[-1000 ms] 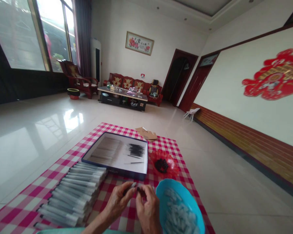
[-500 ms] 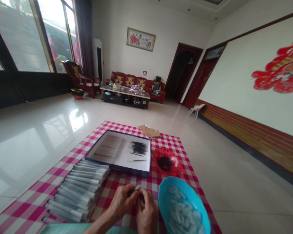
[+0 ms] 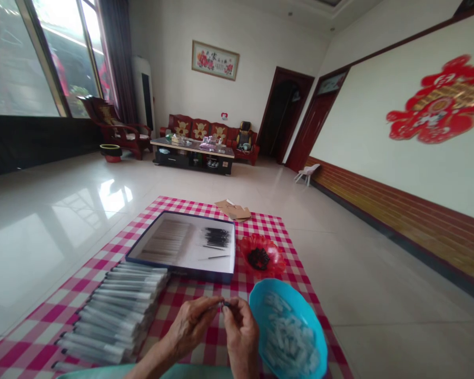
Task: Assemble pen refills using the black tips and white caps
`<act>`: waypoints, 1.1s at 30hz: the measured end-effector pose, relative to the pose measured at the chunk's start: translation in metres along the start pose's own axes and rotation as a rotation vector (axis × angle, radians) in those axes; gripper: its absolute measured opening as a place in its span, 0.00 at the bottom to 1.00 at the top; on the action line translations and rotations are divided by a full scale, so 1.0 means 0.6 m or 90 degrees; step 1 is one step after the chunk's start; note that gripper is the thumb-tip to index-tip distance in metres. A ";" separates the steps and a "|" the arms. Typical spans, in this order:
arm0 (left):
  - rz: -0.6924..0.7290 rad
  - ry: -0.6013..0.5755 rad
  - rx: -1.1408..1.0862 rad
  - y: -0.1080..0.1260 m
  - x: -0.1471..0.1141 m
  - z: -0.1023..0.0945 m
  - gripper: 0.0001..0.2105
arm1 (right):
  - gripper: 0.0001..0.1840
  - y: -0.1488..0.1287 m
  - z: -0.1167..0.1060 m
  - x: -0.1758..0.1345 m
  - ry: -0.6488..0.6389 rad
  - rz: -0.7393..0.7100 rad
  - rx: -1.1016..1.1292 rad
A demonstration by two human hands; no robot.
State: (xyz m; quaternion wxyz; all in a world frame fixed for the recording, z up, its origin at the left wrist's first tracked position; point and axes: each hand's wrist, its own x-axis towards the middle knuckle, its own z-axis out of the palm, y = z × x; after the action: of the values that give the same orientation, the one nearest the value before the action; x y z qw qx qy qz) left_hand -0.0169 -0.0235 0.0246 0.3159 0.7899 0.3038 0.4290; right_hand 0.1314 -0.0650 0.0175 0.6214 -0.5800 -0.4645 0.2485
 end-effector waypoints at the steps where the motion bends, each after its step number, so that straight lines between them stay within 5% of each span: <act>1: 0.014 -0.001 0.008 -0.001 -0.001 0.001 0.13 | 0.11 -0.001 0.000 0.000 -0.001 0.003 0.004; 33: 0.051 -0.152 0.170 0.009 0.007 -0.038 0.11 | 0.09 -0.007 -0.014 0.000 -0.159 0.067 -0.005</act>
State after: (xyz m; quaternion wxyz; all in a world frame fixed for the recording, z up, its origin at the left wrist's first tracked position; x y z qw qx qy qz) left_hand -0.0337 -0.0185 0.0406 0.2247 0.8815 0.2864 0.3007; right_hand 0.1375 -0.0698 0.0220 0.5426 -0.5702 -0.5082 0.3495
